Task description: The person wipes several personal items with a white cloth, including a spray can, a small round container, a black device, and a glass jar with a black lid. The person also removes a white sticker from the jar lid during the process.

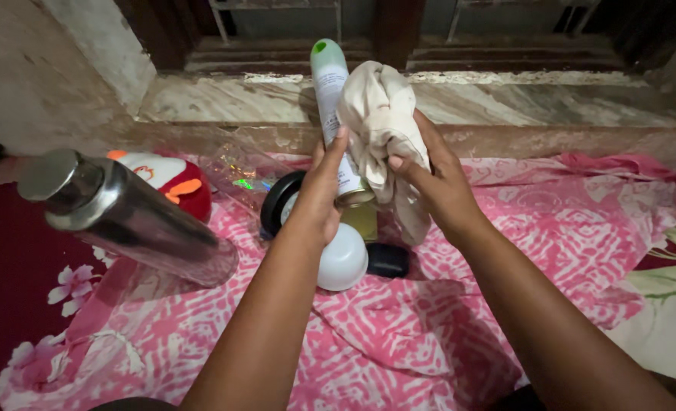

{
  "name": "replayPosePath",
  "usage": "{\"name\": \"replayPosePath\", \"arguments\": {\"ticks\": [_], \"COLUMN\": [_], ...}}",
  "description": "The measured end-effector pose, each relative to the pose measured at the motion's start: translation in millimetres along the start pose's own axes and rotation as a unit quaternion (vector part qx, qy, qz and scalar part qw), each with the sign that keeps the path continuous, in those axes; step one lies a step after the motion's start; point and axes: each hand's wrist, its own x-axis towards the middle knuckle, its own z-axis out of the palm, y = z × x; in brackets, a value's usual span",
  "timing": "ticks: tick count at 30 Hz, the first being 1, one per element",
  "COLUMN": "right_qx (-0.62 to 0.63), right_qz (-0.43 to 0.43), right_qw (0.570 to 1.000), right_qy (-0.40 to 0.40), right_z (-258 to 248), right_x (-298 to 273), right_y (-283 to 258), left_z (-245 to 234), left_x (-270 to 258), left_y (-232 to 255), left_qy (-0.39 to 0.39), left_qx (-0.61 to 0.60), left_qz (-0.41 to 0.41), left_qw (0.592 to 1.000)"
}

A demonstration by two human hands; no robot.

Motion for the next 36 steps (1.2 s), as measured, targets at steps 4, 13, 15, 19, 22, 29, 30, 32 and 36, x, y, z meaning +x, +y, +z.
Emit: {"name": "replayPosePath", "arguments": {"ticks": [4, 13, 15, 19, 22, 29, 30, 32, 36], "right_qx": [-0.037, -0.046, -0.078, -0.153, -0.167, -0.174, -0.175, -0.178, -0.151], "right_qz": [0.010, -0.022, -0.043, -0.067, -0.084, -0.083, -0.081, -0.077, -0.032], "right_qw": [0.999, 0.998, 0.995, 0.985, 0.982, 0.981, 0.981, 0.981, 0.988], "right_qy": [0.000, -0.024, -0.032, -0.029, -0.028, -0.020, -0.018, -0.012, 0.012], "right_z": [-5.9, -4.5, -4.4, -6.5, -6.8, -5.4, -4.8, -3.4, -2.0], "right_x": [0.2, 0.6, 0.4, -3.4, -0.8, -0.1, 1.0, 1.2, 0.8], "right_y": [0.5, 20.5, 27.6, 38.9, 41.6, 45.2, 43.9, 40.8, 35.4], "left_z": [2.4, -4.8, -5.2, -4.8, -4.7, -2.4, -2.0, -2.8, -4.8], "left_x": [-2.9, 7.9, 9.0, 7.1, 7.8, 6.4, 6.7, 5.0, 10.5], "left_y": [1.8, -10.4, -9.1, -12.1, -9.4, -7.0, -5.8, -6.5, -10.4], "left_qy": [0.011, 0.010, 0.011, -0.013, -0.026, -0.004, 0.005, -0.008, 0.003], "left_qx": [0.038, 0.029, 0.017, -0.002, -0.017, -0.009, -0.001, -0.001, -0.057], "left_qz": [-0.015, 0.019, 0.016, 0.037, 0.053, 0.024, 0.017, 0.034, 0.016], "left_qw": [0.999, 0.999, 1.000, 0.999, 0.998, 1.000, 1.000, 0.999, 0.998]}}
